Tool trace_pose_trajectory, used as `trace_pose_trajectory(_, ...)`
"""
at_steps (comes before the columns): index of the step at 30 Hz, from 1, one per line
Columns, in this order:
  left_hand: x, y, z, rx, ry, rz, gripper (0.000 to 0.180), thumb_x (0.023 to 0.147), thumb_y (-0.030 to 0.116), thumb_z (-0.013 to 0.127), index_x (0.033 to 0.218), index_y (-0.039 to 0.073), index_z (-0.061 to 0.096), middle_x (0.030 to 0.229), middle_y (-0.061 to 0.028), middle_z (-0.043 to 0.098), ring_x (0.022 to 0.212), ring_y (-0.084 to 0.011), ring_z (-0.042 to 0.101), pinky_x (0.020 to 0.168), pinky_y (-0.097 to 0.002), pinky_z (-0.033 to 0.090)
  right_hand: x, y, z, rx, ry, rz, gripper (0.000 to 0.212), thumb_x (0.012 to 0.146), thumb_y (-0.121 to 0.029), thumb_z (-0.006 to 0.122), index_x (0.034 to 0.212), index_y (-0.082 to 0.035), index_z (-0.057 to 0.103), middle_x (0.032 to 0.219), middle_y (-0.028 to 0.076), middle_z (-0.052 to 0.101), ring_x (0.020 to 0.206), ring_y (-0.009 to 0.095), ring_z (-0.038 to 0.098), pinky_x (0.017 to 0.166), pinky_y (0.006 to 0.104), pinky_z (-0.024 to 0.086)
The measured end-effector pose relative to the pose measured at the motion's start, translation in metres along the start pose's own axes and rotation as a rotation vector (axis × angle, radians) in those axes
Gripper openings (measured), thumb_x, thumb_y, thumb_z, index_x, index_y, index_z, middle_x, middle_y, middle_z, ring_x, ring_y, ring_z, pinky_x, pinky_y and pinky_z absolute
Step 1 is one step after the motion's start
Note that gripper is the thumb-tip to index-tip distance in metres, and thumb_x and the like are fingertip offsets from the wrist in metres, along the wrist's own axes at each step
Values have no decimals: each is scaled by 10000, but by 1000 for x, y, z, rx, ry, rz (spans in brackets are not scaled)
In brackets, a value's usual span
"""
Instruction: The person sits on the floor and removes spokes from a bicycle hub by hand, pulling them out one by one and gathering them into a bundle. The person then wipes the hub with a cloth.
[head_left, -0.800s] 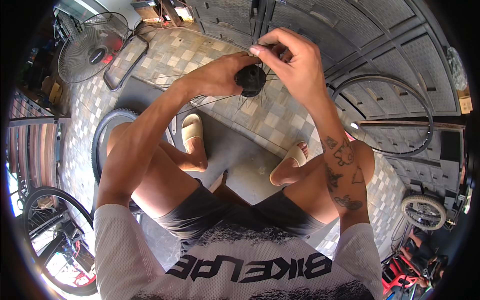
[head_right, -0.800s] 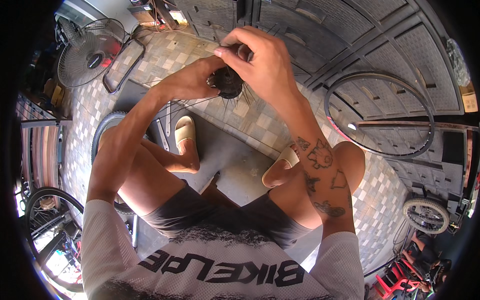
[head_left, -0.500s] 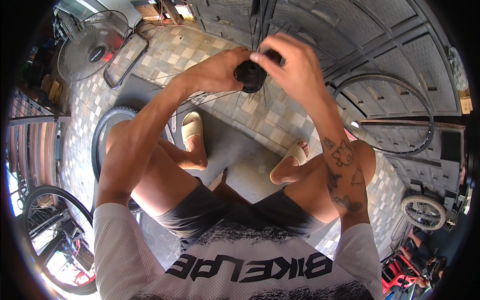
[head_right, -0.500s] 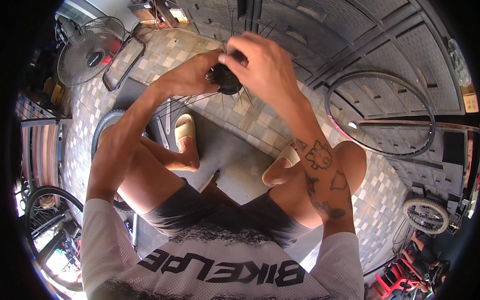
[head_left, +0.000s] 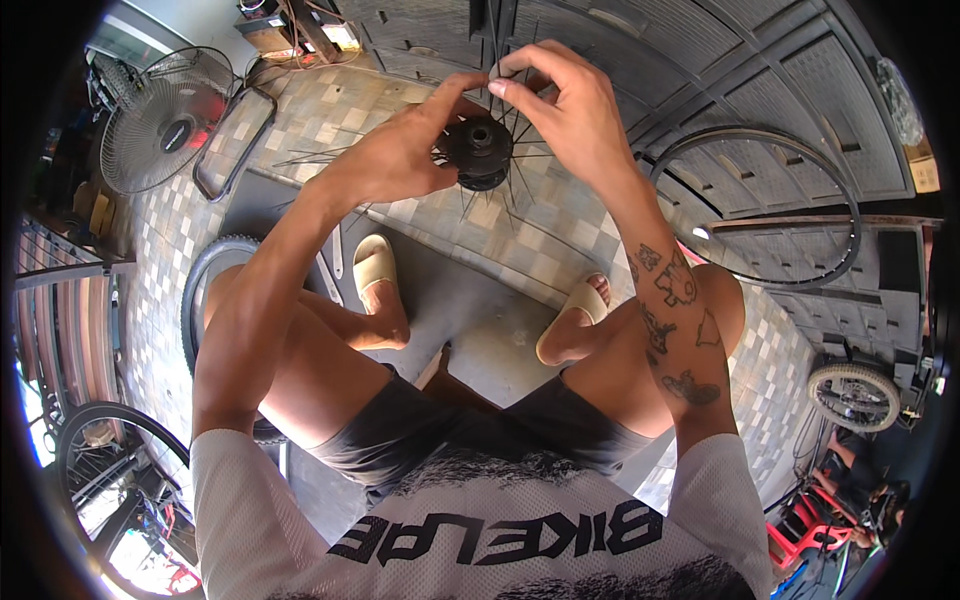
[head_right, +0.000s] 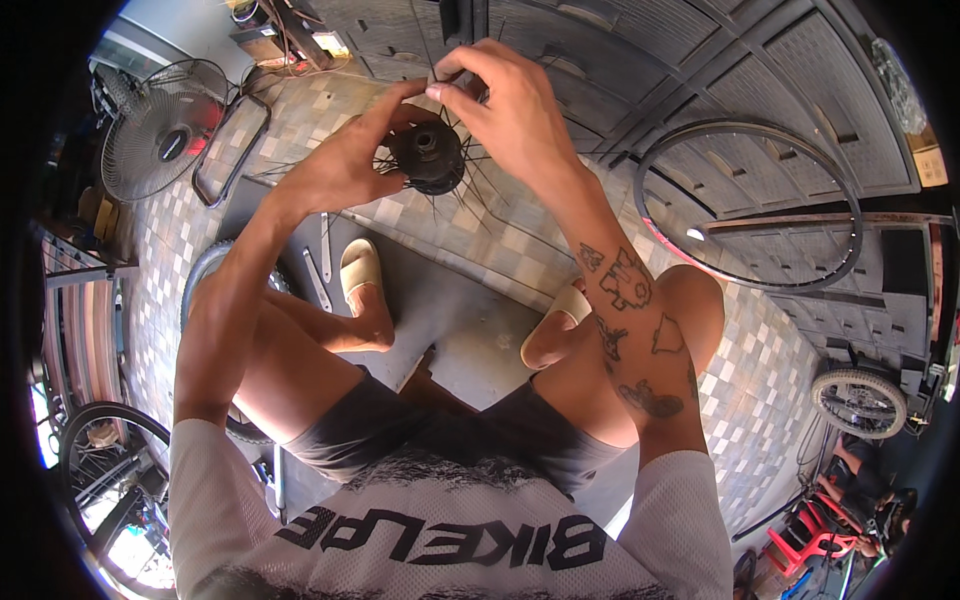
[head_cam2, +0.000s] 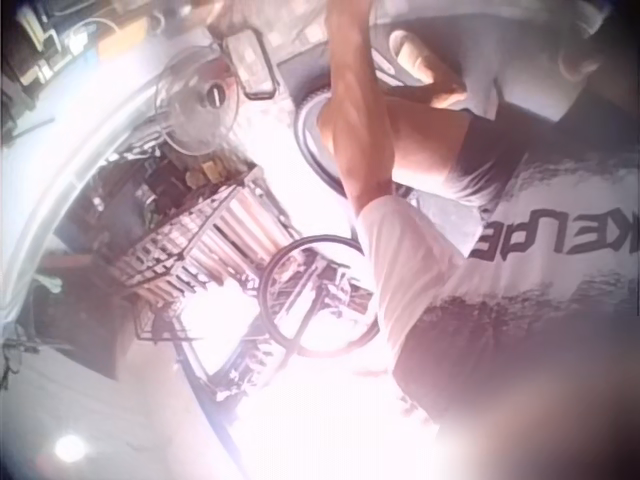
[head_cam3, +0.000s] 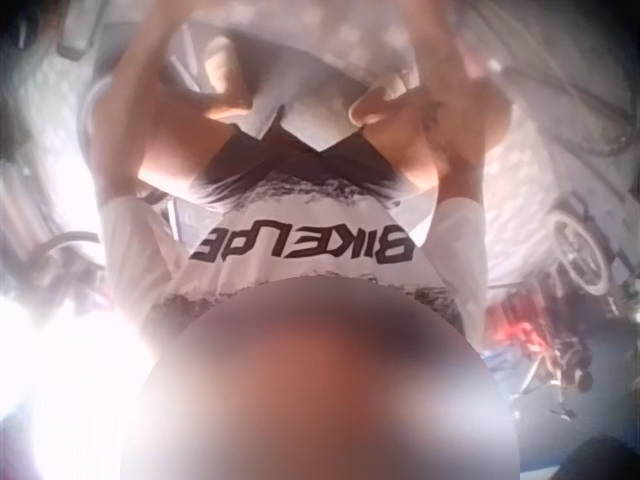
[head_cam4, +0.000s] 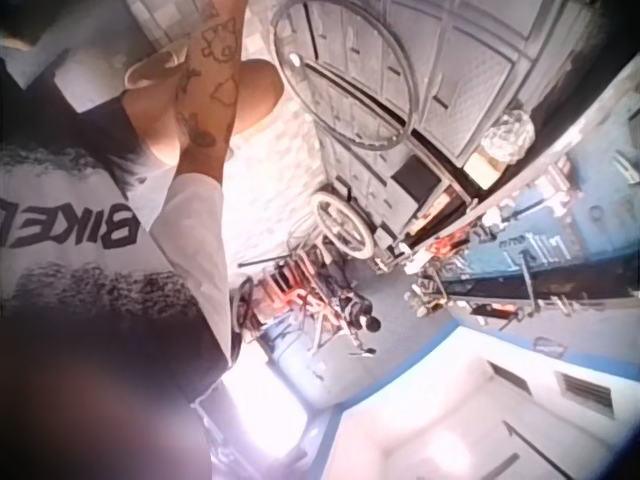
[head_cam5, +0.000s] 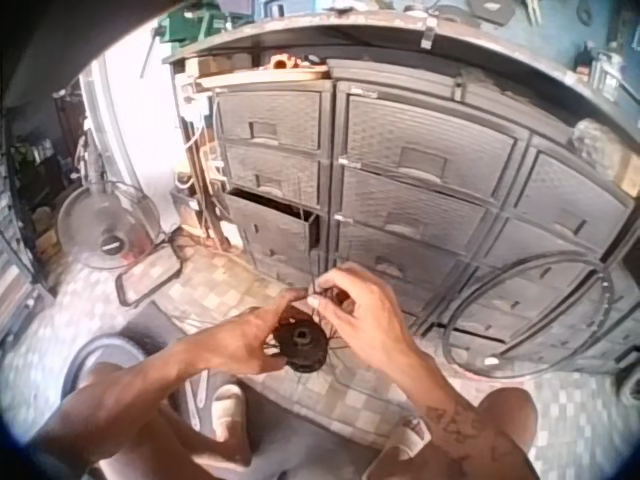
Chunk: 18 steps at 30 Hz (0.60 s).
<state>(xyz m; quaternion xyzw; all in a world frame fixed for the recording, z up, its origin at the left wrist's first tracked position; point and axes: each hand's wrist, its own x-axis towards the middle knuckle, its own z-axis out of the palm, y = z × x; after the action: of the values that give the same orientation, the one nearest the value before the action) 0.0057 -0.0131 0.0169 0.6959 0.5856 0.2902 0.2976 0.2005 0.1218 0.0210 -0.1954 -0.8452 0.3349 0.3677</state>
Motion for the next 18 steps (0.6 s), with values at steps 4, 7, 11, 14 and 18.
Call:
trace_pose_trajectory(4, -4, 4, -4, -124, 11, -17, 1026, 791, -65, 731, 1653, 177, 230, 1429, -217, 671, 1332, -352, 653, 1155, -446, 508, 0, -3, -5, -37, 19, -10, 196, 968, -186, 814, 1039, -16, 747, 950, 45, 716, 785, 133, 653, 678, 299, 531)
trace_pose_trajectory(7, -6, 6, -4, -120, 16, 1, 1081, 784, -91, 716, 1685, 208, 197, 1409, -195, 694, 1330, -327, 654, 1158, -443, 505, -2, -8, -6, -30, -61, 20, 206, 973, -193, 811, 1042, -10, 744, 889, 57, 725, 733, 149, 656, 650, 316, 525)
trace_pose_trajectory(11, -6, 7, -3, -134, -3, -9, 1140, 781, -111, 705, 1715, 235, 149, 1381, -184, 712, 1306, -315, 666, 1148, -443, 511, -5, -13, -4, -38, -24, -24, 216, 965, -195, 812, 1053, -13, 738, 841, 82, 752, 667, 196, 664, 634, 352, 522)
trace_pose_trajectory(14, -5, 10, -3, -135, 3, -40, 1158, 780, -115, 703, 1723, 251, 138, 1376, -176, 713, 1290, -309, 673, 1140, -442, 517, -7, -13, -3, -126, -42, -73, 209, 950, -180, 814, 1061, -21, 736, 852, 107, 760, 649, 233, 660, 631, 366, 522)
trace_pose_trajectory(18, -3, 11, -2, -150, -15, -63, 1162, 778, -114, 703, 1725, 260, 145, 1369, -175, 714, 1270, -306, 679, 1137, -444, 521, -12, -11, -3, -153, -6, -163, 202, 922, -172, 825, 1025, -33, 721, 819, 118, 727, 637, 269, 649, 611, 384, 508)
